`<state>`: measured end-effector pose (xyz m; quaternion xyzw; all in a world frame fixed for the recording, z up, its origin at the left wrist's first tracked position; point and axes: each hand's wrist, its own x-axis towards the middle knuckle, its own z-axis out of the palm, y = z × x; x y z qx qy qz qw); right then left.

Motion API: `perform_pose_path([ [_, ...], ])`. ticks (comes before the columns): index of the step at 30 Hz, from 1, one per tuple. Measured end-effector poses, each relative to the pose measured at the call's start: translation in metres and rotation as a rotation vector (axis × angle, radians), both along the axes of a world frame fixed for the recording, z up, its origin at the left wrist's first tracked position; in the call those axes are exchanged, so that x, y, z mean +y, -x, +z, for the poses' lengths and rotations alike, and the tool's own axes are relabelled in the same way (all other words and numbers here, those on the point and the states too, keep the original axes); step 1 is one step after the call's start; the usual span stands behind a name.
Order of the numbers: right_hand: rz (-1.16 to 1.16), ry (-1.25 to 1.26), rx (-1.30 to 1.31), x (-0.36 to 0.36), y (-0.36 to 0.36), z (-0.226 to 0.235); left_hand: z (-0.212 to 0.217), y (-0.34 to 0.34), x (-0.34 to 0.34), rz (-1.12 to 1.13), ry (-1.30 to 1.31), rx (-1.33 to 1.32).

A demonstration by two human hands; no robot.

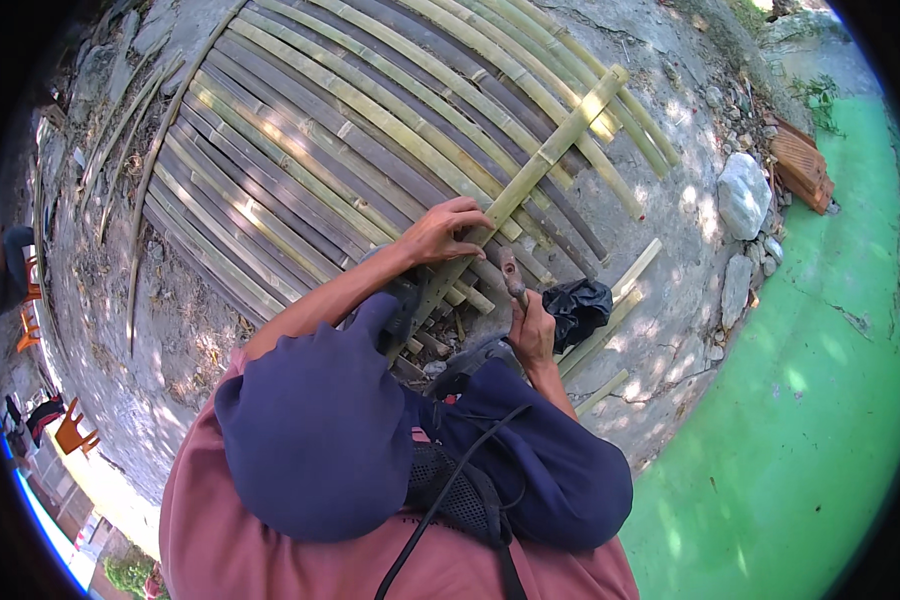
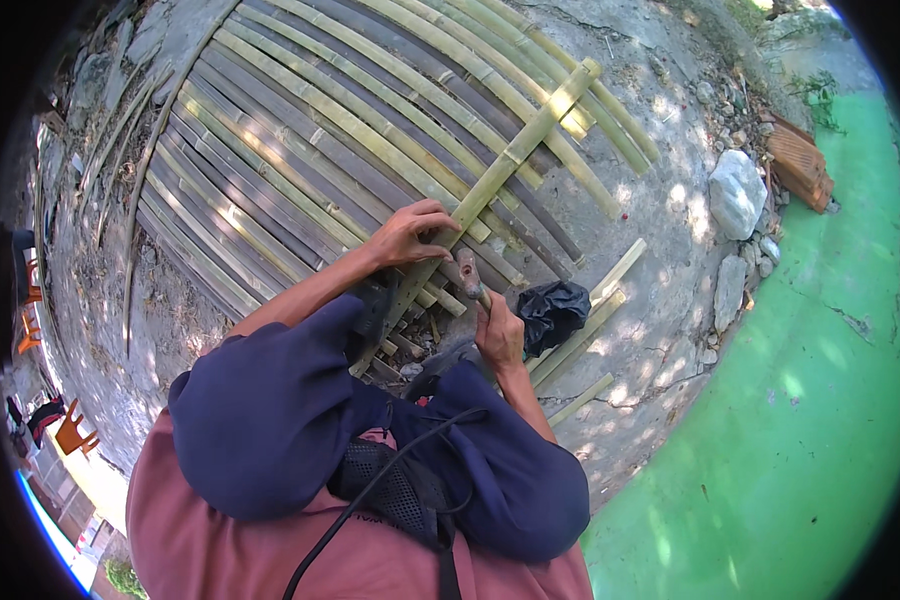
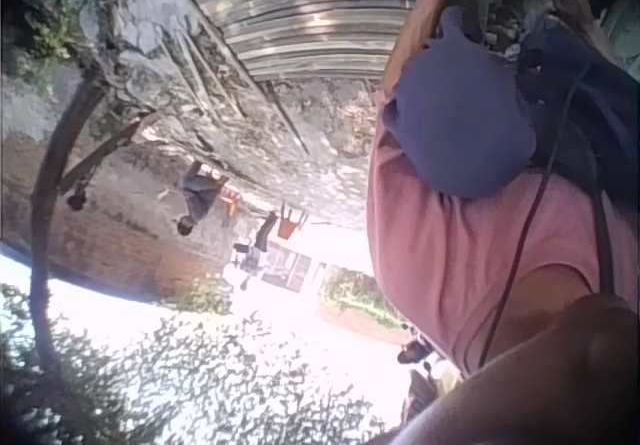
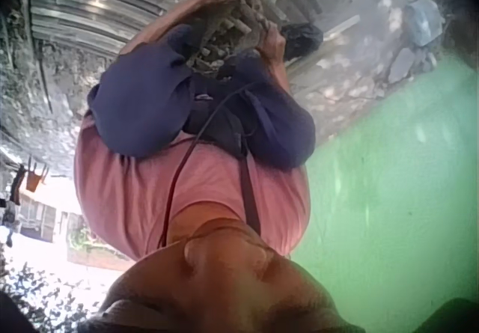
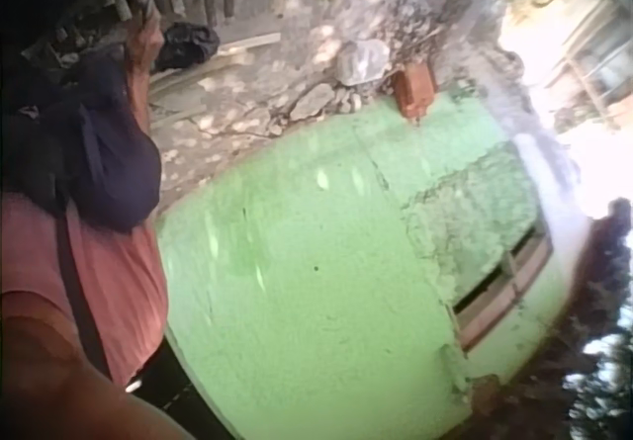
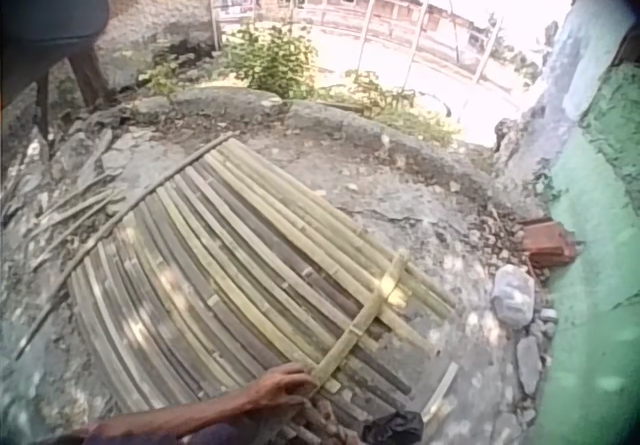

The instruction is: The person weaves bamboo strips into a mat by hand and uses a hammer to secure a transverse strip.

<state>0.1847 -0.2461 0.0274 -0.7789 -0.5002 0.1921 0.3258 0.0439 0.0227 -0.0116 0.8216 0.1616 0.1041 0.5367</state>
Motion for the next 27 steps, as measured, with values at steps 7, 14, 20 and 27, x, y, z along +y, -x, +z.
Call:
perform_pose_path([
  [7, 0.085, 0.098, -0.019, -0.015, -0.007, -0.008, 0.011, 0.013, -0.009, -0.027, -0.59, 0.196],
  [14, 0.175, 0.001, -0.017, 0.009, 0.0, -0.008, 0.021, 0.009, -0.007, -0.115, -0.673, 0.411],
  [20, 0.162, -0.065, -0.002, 0.011, 0.0, -0.005, 0.022, 0.008, -0.005, -0.117, -0.656, 0.395],
  [27, 0.19, -0.094, -0.049, 0.004, 0.0, -0.005, 0.025, 0.008, -0.006, -0.143, -0.639, 0.401],
])
